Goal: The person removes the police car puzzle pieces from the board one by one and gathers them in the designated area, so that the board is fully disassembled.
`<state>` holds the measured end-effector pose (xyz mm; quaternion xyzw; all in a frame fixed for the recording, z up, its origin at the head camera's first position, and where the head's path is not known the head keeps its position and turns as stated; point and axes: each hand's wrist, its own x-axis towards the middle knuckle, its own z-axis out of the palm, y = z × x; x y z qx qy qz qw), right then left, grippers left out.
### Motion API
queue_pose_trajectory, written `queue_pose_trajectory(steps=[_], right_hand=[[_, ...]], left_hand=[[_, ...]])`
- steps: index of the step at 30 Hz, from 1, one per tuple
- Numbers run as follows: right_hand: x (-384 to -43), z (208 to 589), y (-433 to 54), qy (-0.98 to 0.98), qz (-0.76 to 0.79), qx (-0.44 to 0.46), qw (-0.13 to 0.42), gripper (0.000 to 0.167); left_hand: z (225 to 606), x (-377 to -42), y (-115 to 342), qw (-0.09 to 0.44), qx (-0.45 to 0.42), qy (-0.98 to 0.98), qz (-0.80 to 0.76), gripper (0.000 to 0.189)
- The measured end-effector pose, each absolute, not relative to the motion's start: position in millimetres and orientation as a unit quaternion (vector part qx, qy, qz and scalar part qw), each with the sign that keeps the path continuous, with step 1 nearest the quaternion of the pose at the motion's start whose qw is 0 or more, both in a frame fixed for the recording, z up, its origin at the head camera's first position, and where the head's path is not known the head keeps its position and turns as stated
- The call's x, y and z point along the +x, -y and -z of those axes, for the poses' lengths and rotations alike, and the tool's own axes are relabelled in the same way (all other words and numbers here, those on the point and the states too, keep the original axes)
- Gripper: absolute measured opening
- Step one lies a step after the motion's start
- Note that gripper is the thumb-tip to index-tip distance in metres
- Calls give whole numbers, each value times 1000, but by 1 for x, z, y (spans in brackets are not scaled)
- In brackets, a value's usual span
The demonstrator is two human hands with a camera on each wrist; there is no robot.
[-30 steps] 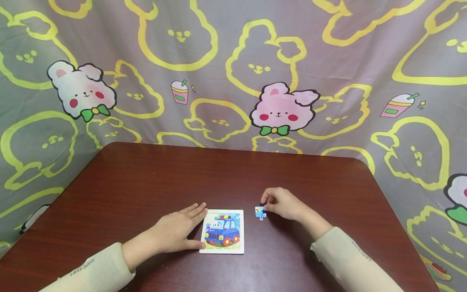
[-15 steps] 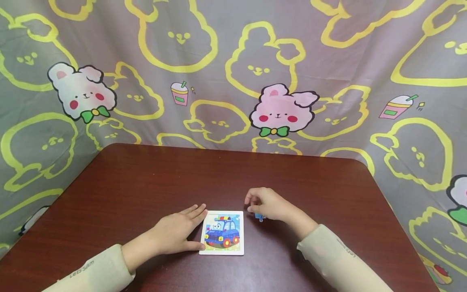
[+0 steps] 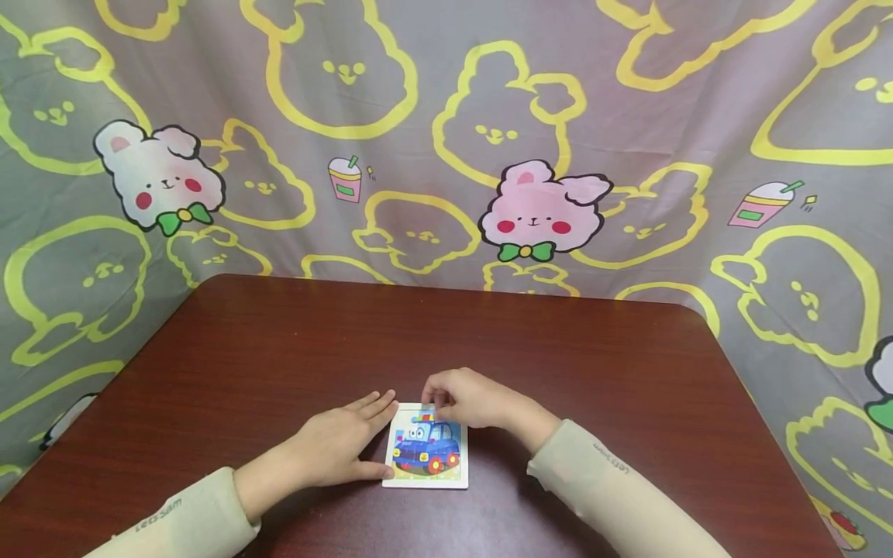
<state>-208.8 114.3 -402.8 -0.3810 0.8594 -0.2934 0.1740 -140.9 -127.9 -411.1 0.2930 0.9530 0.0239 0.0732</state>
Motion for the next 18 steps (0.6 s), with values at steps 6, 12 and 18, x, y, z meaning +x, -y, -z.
queue_pose_trajectory(steps=[6,12,18], right_hand=[[-208,405,-105,-864,256,-400,169,22],[-208,408,-100,-867,227,-411,168,24],[-208,410,-99,-871,198,-415,173,29]], left_hand=[[411,-141,128,72,294,-953,-24,92],[412,-141,129,74,293,-953,-20,93],[411,-141,129,76,292,-953,-24,92]])
